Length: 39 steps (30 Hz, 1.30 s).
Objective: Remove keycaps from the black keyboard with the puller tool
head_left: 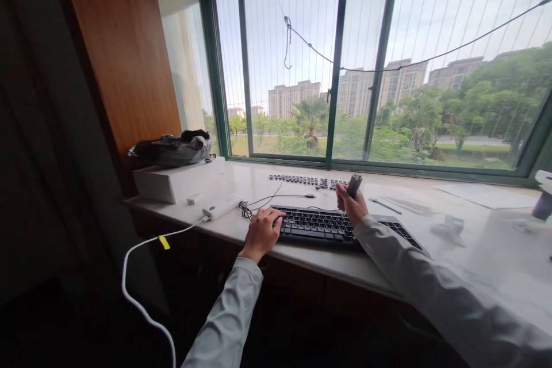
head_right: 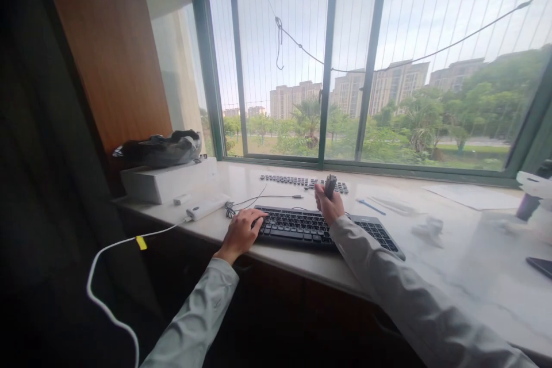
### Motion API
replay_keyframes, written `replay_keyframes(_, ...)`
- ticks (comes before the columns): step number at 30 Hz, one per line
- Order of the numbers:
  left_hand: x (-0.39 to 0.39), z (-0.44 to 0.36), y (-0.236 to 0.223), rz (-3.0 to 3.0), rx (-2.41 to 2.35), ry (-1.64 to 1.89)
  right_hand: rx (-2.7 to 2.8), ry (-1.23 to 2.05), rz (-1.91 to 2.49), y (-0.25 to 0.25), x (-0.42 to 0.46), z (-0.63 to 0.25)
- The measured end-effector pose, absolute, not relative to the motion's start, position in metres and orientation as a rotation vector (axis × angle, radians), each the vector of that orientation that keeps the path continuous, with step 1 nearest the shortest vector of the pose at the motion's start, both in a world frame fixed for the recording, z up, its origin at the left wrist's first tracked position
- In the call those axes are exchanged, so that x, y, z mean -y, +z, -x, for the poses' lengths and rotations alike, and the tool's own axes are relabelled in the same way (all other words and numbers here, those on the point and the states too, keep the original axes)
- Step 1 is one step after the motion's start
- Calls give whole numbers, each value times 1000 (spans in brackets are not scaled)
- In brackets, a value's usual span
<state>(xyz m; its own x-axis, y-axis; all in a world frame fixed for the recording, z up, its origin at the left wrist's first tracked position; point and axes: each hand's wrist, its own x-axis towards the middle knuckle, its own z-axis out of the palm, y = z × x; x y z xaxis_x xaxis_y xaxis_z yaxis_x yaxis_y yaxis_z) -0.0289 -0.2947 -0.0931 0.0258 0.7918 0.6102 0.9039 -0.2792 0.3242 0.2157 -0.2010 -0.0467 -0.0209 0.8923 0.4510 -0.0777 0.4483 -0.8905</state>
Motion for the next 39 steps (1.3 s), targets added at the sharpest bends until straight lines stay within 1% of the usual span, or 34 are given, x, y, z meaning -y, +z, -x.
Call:
replay_keyframes(2, 295, 28, -93, 2165, 1788, -1020, 1238, 1189, 587, -43, 206, -186)
replay_keyframes(4, 296, 28, -93, 2200, 1797, -959, 1130, 1366, 495, -43, 209, -158)
replay_keyframes(6, 296, 28, -92, 2226, 1806, -922, 1081, 1499, 495, -45, 209, -133)
replay_keyframes(8, 296, 29, -92, 2251, 1809, -906, 1042, 1559, 527, -49, 208, -114)
replay_keyframes(17, 293, 33, -93, 2297, 1806, -922, 1032, 1538, 590, -69, 203, -95)
replay_keyframes(32, 294, 34, -91, 2331, 1833, -927, 986, 1560, 636, -77, 198, -96)
replay_keyframes(39, 292, 35, -92, 2334, 1838, -918, 951, 1571, 717, -71, 201, -93)
